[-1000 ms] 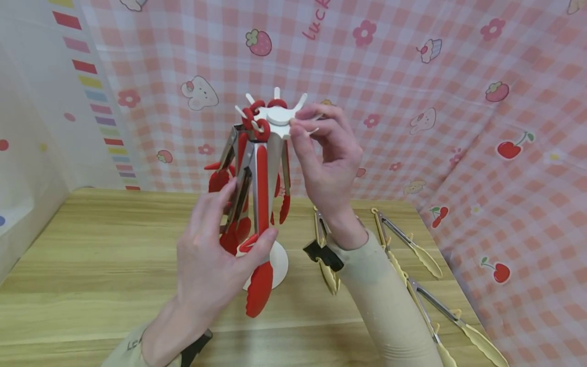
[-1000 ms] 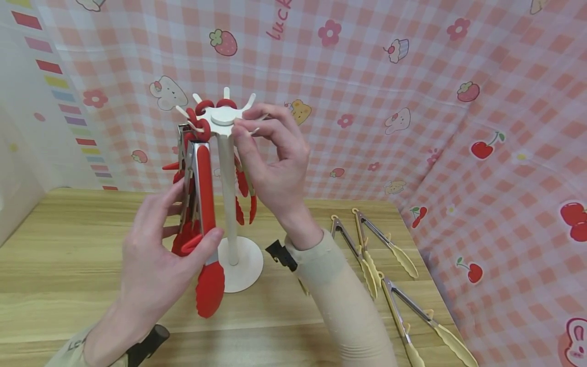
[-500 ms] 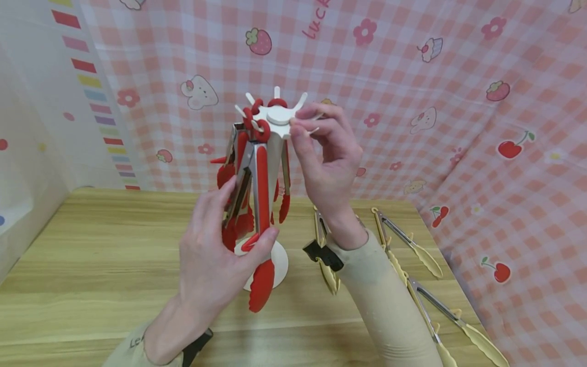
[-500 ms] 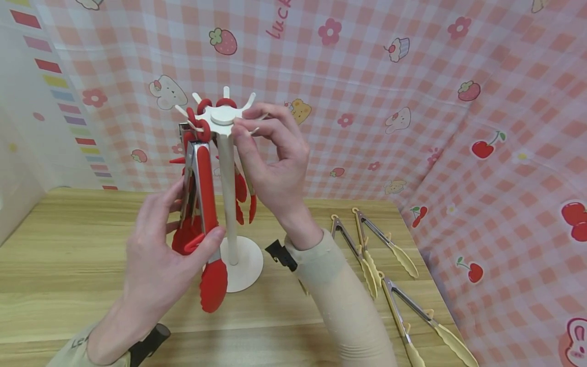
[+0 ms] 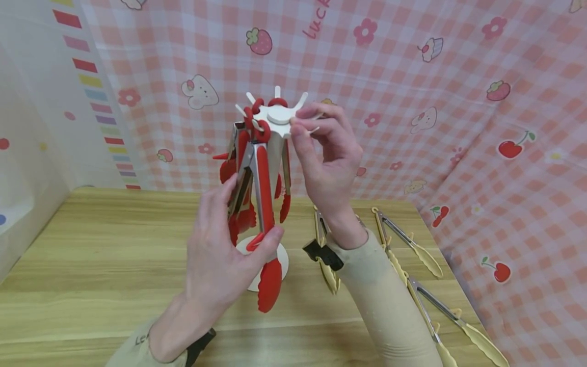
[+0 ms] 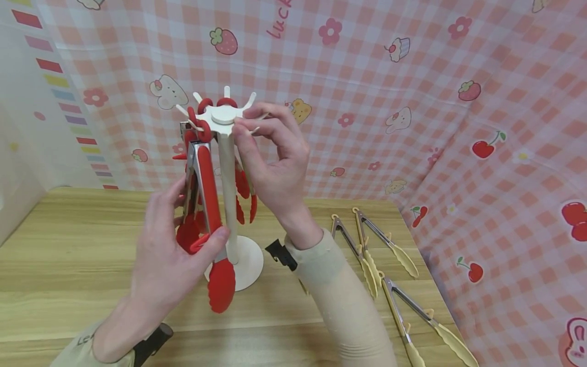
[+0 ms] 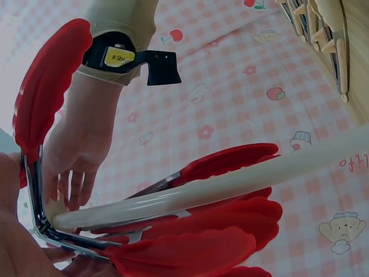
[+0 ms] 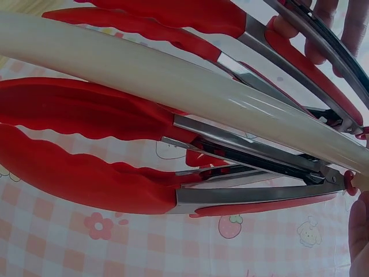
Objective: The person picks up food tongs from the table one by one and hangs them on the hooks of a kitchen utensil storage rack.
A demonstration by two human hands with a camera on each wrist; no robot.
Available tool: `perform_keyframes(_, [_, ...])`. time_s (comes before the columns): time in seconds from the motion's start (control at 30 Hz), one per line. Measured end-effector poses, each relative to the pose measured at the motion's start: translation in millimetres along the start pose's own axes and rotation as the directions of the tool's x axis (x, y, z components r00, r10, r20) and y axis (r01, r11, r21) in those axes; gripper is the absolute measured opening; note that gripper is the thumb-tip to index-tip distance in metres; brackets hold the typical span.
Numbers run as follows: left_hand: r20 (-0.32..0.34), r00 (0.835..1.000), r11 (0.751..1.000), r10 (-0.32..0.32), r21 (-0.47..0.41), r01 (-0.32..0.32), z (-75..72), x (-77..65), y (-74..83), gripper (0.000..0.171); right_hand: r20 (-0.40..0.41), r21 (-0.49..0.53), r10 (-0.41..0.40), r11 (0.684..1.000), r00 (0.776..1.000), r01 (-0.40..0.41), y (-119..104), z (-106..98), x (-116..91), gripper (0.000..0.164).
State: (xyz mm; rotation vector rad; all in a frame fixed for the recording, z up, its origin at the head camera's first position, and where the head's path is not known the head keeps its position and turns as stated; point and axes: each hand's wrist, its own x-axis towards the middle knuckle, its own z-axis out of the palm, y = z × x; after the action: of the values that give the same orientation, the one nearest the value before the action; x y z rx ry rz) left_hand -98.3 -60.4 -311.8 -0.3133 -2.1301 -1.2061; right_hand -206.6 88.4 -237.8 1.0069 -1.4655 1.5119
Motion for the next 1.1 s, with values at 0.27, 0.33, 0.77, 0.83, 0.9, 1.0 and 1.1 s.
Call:
perform_keyframes(0.27, [-0.025,0.999,0.999,0.025,0.022,-0.025,2.8,-2.2,1.0,0.089,-0.007,0.009,0.006,1.000,1.000,-0.006,0.7,0.0,-0.9,0.023])
perform_keyframes(0.33, [-0.026,0.999,0.999,0.031,0.021,-0.030,3.4,-2.7,1.4,0.089,-0.010,0.005,0.000,1.000,1.000,0.000,1.1,0.0,-0.7,0.031])
perform_keyframes(0.77, [-0.047,0.998,0.997,0.047,0.063,-0.044,8.0,-1.6,1.8,0.090,-0.012,-0.023,-0.010,1.000,1.000,0.010,3.8,0.7,-0.3,0.058])
perform_keyframes(0.83, [-0.047,0.998,0.997,0.049,0.064,-0.046,8.3,-1.3,1.4,0.090,-0.014,-0.024,-0.011,1.000,1.000,0.011,4.0,0.8,-0.6,0.058])
perform_keyframes(0.9, [-0.049,0.997,0.997,0.052,0.063,-0.048,8.6,-0.9,1.1,0.091,-0.013,-0.025,-0.012,1.000,1.000,0.012,4.0,0.8,-0.7,0.058])
perform_keyframes(1.0, [-0.052,0.997,0.996,0.059,0.076,-0.055,8.8,-0.4,0.7,0.093,-0.013,-0.024,-0.015,1.000,1.000,0.015,4.1,0.9,-0.9,0.057])
perform_keyframes(1.1, [-0.063,0.995,0.992,0.079,0.101,-0.072,9.9,-0.4,-0.5,0.095,-0.011,-0.010,-0.008,1.000,1.000,0.008,2.7,0.9,-0.6,0.045])
